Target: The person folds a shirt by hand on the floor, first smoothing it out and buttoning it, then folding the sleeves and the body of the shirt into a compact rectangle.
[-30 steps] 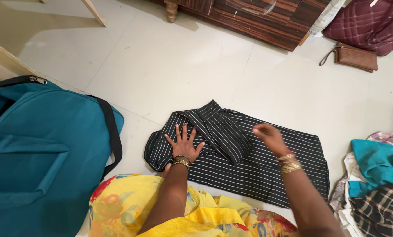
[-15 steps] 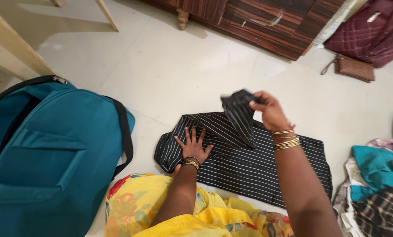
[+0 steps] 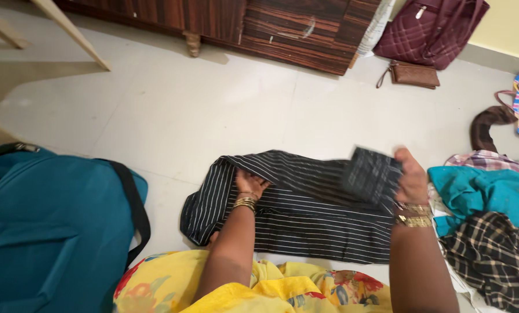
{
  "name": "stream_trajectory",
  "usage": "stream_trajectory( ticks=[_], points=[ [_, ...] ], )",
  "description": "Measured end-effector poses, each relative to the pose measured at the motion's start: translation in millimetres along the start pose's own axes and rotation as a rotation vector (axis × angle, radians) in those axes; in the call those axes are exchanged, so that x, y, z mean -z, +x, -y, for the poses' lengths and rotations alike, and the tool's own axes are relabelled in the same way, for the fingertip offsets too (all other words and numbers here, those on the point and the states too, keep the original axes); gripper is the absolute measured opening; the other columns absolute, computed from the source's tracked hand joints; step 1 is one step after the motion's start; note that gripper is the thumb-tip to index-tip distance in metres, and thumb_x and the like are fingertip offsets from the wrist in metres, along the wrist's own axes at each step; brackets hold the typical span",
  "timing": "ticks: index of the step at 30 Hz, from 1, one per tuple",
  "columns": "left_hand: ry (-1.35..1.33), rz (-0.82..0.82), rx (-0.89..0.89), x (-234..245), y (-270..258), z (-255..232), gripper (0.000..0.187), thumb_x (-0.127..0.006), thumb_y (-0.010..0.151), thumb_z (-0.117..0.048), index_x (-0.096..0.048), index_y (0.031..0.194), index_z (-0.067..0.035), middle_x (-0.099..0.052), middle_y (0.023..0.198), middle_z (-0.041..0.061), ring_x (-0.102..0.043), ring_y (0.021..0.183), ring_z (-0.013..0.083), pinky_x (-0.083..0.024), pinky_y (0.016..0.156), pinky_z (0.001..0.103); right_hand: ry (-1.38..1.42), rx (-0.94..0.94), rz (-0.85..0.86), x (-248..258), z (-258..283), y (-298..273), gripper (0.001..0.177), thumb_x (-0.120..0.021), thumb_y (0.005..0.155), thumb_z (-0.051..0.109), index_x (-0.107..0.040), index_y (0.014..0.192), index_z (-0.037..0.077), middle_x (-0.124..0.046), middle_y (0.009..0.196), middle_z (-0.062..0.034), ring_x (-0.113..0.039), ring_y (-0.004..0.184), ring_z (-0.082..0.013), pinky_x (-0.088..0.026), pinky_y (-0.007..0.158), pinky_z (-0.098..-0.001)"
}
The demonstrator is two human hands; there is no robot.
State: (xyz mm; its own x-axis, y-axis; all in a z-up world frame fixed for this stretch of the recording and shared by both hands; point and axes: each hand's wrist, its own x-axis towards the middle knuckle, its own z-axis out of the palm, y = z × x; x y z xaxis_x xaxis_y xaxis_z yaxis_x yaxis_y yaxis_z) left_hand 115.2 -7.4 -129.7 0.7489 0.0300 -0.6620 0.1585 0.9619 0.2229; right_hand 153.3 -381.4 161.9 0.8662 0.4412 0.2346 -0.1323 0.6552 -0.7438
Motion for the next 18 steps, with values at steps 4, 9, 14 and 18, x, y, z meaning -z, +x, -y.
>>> stream_trajectory(
  ticks=[4, 9, 14, 18],
  points=[
    [-0.164, 0.021, -0.016, 0.6, -14.2, -17.9, 0.124, -0.032, 0.073, -0.096, -0.016, 0.163, -0.011, -0.028, 0.166, 0.019, -0.029, 0.151, 0.0395, -0.026, 0.120, 0.059, -0.028, 0.038, -0.155, 123.2, -3.0, -107.1, 0.015, -0.064, 0.097, 0.000, -0.055, 0.107, 0.007, -0.067, 0.102, -0.0126, -0.072, 0.098, -0.0307, -0.063, 0.086, -0.0466],
    [-0.227, -0.094, -0.086, -0.6, -20.7, -17.3, 0.135, -0.040, 0.069, -0.097, 0.001, 0.164, -0.011, -0.007, 0.171, 0.015, -0.013, 0.156, 0.0392, -0.016, 0.123, 0.061, 0.561, -0.211, -0.059, 189.4, -12.9, -153.2, 0.012, -0.051, 0.103, -0.022, -0.048, 0.104, -0.011, -0.066, 0.101, -0.0279, -0.070, 0.088, -0.0432, -0.061, 0.072, -0.0512],
    [-0.137, 0.145, -0.190, 1.7, -13.1, -20.0, 0.141, -0.070, 0.061, -0.083, -0.007, 0.161, -0.006, -0.013, 0.170, 0.016, -0.019, 0.155, 0.0368, -0.020, 0.122, 0.058, 0.003, 0.115, -0.334, 209.7, -32.4, -149.1, 0.011, -0.068, 0.092, 0.001, -0.060, 0.090, 0.008, -0.069, 0.105, -0.0152, -0.067, 0.116, -0.0350, -0.048, 0.110, -0.0612],
    [-0.325, -0.045, -0.207, 2.8, -7.8, -18.4, 0.141, -0.063, 0.066, -0.087, -0.001, 0.162, -0.004, -0.009, 0.171, 0.020, -0.015, 0.155, 0.0397, -0.016, 0.123, 0.060, -0.080, 0.376, 0.084, 217.7, -49.8, -139.9, 0.028, -0.071, 0.097, 0.031, -0.071, 0.097, 0.003, -0.072, 0.114, -0.0038, -0.063, 0.124, -0.0295, -0.033, 0.129, -0.0675]
  ],
)
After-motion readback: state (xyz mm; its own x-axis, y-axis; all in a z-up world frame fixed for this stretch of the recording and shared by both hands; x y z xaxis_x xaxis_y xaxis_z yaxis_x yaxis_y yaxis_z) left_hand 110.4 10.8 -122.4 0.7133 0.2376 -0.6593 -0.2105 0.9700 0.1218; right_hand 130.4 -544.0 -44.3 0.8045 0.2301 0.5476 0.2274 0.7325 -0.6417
